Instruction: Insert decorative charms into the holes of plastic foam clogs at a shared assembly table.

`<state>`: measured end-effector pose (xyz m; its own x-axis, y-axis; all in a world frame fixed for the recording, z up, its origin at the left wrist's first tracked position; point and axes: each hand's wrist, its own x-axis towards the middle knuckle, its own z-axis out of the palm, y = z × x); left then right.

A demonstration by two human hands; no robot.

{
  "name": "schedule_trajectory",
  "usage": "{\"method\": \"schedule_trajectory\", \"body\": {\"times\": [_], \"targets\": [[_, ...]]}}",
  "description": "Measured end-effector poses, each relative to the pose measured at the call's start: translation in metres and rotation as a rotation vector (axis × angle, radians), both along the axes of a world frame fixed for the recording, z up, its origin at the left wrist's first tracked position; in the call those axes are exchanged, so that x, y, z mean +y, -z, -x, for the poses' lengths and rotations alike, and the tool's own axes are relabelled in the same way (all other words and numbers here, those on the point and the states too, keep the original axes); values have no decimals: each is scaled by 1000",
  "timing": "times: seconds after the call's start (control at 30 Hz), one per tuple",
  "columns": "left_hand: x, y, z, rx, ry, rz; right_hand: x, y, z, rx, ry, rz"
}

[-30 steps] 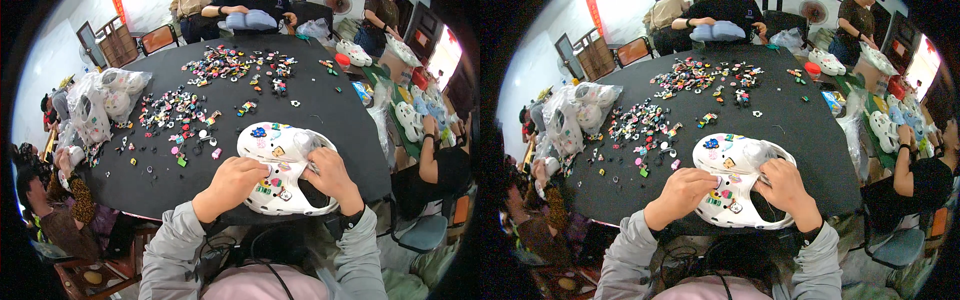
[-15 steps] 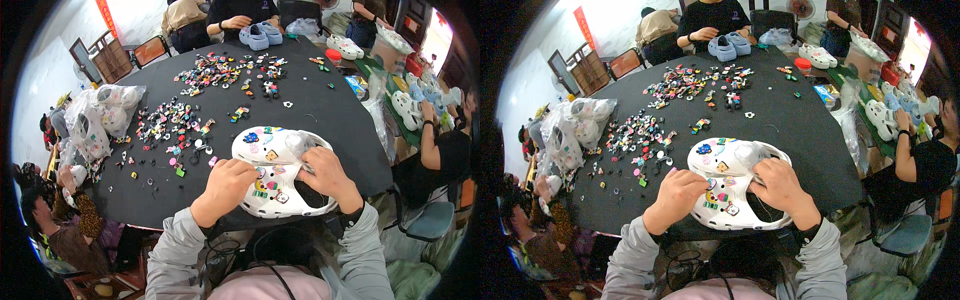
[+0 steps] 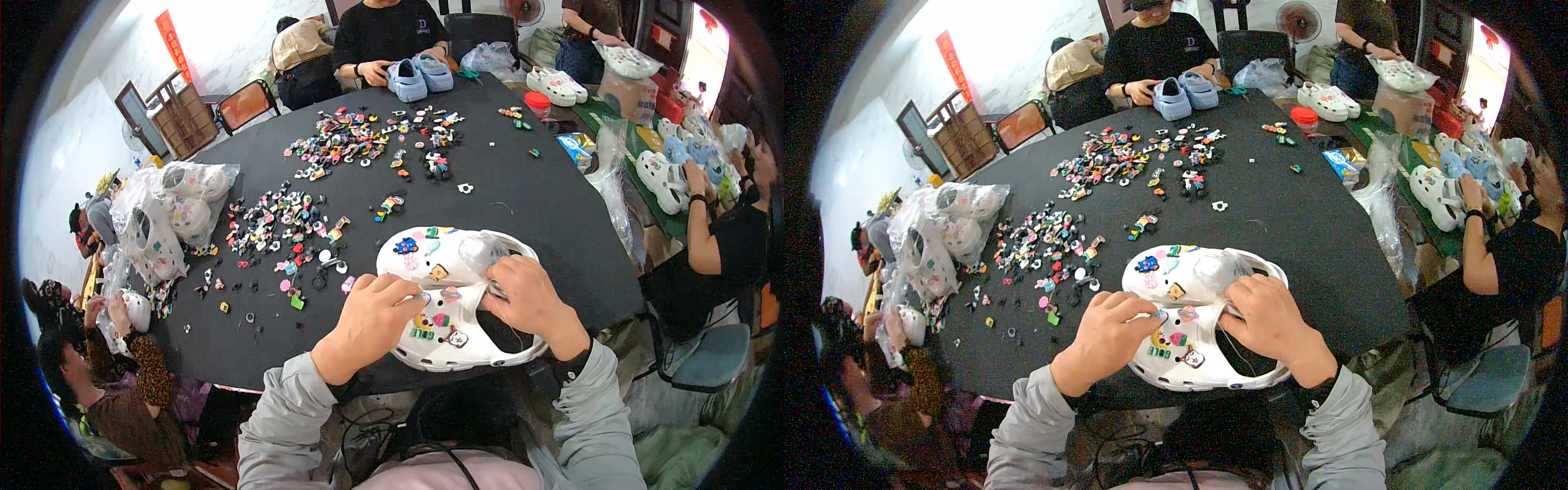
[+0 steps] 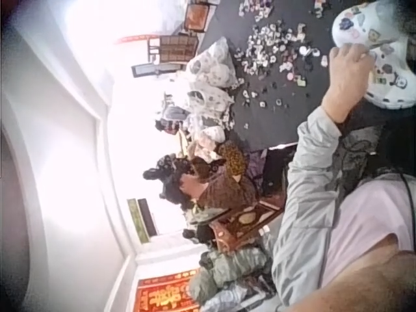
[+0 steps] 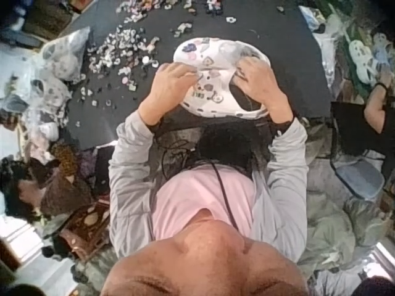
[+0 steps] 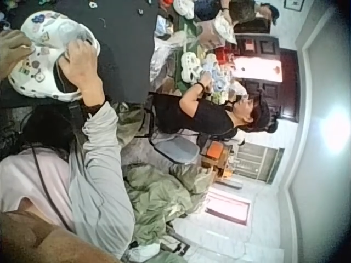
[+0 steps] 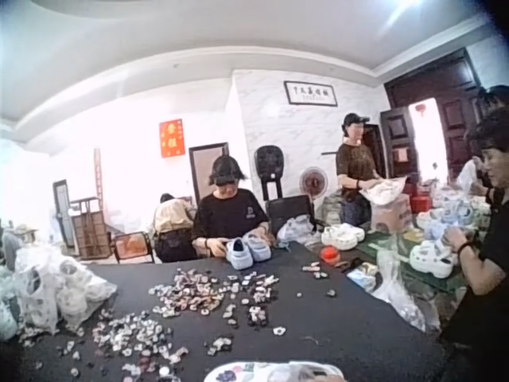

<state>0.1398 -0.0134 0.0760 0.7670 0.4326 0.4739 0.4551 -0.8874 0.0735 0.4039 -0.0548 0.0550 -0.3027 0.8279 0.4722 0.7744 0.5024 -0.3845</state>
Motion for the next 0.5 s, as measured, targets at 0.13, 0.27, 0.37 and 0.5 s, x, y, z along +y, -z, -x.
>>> {"method": "schedule_trajectory", "body": {"times": [0.13,0.27,0.37,0.5], "targets": [[2,-5,7,67,53,0,-1,0,0,7,1,-3],[1,0,5,8,75,78,2,0,-1,14,-2,-9],[2,-2,2,-61,-12,150,2,0,-1,20,-6,-22],[3,-7,-2,-130,-61,301,2,3,0,25,-1,-46]]}}
